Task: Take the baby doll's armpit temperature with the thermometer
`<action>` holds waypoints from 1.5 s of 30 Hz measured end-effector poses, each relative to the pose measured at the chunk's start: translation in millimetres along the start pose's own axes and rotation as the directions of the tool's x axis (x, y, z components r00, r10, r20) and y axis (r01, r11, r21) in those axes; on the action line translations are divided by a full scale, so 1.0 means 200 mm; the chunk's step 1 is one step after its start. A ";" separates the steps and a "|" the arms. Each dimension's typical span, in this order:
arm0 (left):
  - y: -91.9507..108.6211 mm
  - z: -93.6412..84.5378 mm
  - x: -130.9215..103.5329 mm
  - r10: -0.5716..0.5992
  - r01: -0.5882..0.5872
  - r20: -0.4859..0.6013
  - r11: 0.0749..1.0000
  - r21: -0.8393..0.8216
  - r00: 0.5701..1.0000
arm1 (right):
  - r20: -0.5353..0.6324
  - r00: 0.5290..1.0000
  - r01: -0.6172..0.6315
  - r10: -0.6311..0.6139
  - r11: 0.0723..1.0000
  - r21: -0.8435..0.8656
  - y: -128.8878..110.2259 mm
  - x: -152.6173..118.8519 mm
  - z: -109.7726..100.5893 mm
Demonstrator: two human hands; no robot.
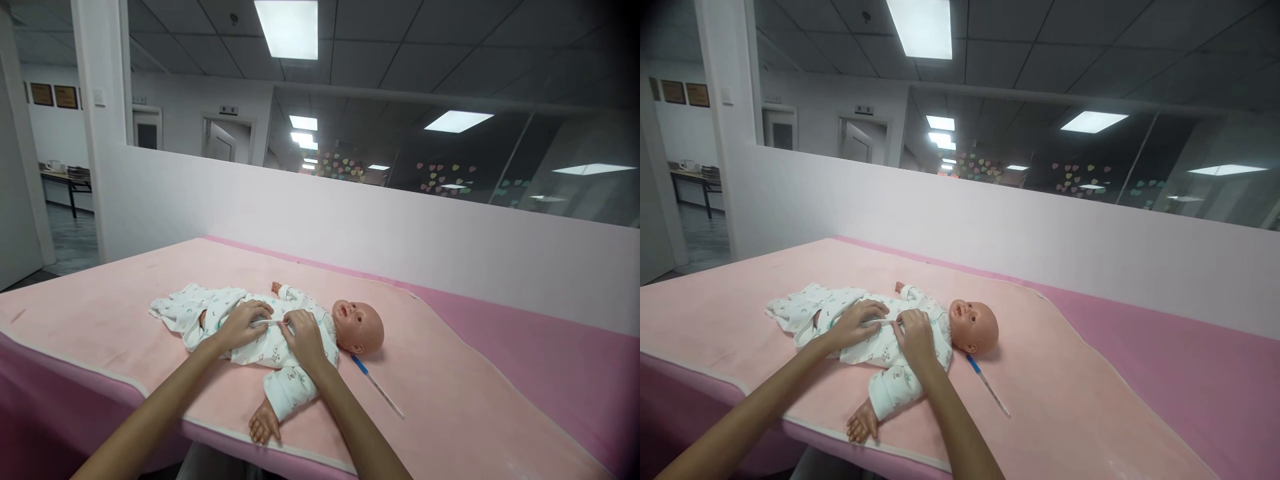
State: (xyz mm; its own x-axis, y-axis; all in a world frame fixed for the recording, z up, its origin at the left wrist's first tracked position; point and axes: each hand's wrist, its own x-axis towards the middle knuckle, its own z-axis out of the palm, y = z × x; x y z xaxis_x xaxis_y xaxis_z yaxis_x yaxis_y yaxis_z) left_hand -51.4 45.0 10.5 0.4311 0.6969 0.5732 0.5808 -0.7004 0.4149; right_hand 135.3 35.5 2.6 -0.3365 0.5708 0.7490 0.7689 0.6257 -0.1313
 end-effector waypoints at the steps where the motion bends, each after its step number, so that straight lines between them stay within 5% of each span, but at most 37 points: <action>1: -0.01 0.00 0.00 -0.001 0.001 -0.001 1.000 -0.013 1.000 | -0.002 1.000 -0.002 0.002 1.000 0.001 0.00 0.00 0.00; 22: 0.02 -0.02 0.01 -0.088 0.109 0.088 0.956 -0.271 0.992 | 0.011 1.000 -0.027 0.027 1.000 0.017 0.00 0.00 0.01; 29: 0.04 -0.03 0.00 -0.101 0.093 0.000 0.920 -0.380 0.995 | 0.015 0.999 -0.035 0.035 0.999 0.011 0.00 0.00 0.01; 37: 0.02 0.00 0.01 -0.036 0.037 0.012 0.989 -0.143 0.999 | 0.011 1.000 -0.029 0.029 1.000 0.000 -0.01 0.00 0.00; 45: 0.01 0.00 0.01 -0.063 0.058 -0.014 0.972 -0.227 0.998 | 0.021 0.999 -0.038 0.037 0.999 0.016 -0.01 0.00 -0.01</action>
State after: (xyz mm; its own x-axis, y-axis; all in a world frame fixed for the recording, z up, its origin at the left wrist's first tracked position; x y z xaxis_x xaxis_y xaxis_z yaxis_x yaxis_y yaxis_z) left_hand -49.6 43.7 12.7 0.3842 0.7373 0.5557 0.4327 -0.6755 0.5971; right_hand 134.2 33.4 3.6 -0.3187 0.6045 0.7301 0.7722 0.6122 -0.1698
